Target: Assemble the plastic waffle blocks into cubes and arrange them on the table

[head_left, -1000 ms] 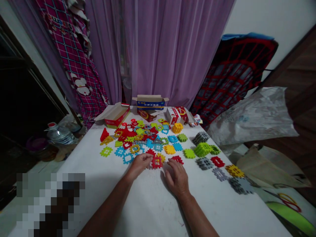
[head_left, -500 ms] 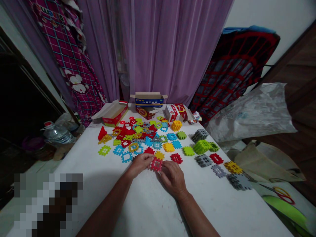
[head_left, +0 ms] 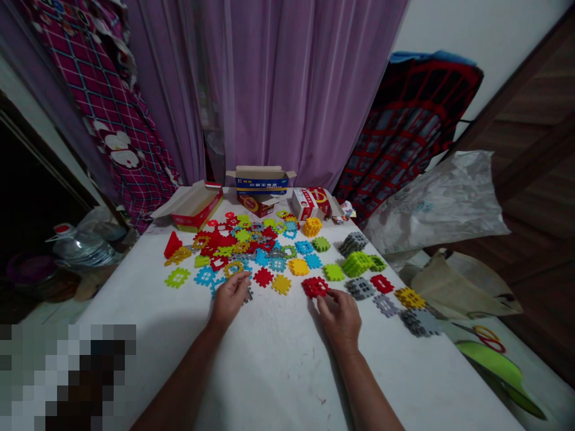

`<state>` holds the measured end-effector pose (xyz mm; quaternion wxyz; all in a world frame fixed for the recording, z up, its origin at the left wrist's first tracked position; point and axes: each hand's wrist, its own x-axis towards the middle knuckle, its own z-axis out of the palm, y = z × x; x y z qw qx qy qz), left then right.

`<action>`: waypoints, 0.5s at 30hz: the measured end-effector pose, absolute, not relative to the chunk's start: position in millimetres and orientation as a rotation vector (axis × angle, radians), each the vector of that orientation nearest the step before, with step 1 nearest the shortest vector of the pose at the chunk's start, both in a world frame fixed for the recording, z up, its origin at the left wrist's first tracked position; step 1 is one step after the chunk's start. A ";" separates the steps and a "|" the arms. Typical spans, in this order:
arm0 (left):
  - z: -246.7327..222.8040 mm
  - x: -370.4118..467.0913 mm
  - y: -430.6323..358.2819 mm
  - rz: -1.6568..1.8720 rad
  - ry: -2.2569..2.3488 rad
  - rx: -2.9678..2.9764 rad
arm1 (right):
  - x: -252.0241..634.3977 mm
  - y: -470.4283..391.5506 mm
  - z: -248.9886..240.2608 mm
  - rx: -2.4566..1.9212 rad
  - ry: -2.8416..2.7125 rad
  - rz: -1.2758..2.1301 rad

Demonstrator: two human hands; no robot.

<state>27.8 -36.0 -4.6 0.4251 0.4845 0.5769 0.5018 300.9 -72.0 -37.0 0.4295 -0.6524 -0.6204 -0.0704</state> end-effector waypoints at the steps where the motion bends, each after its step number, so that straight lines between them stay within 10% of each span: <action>1: -5.2 25.7 -36.4 1.280 1.467 1.203 | 302.0 -71.2 -37.8 -1.645 -1.561 -0.164; 15: -8.6 13.5 -35.7 1.456 1.607 1.283 | 293.9 -66.9 -38.2 -1.790 -1.642 -0.134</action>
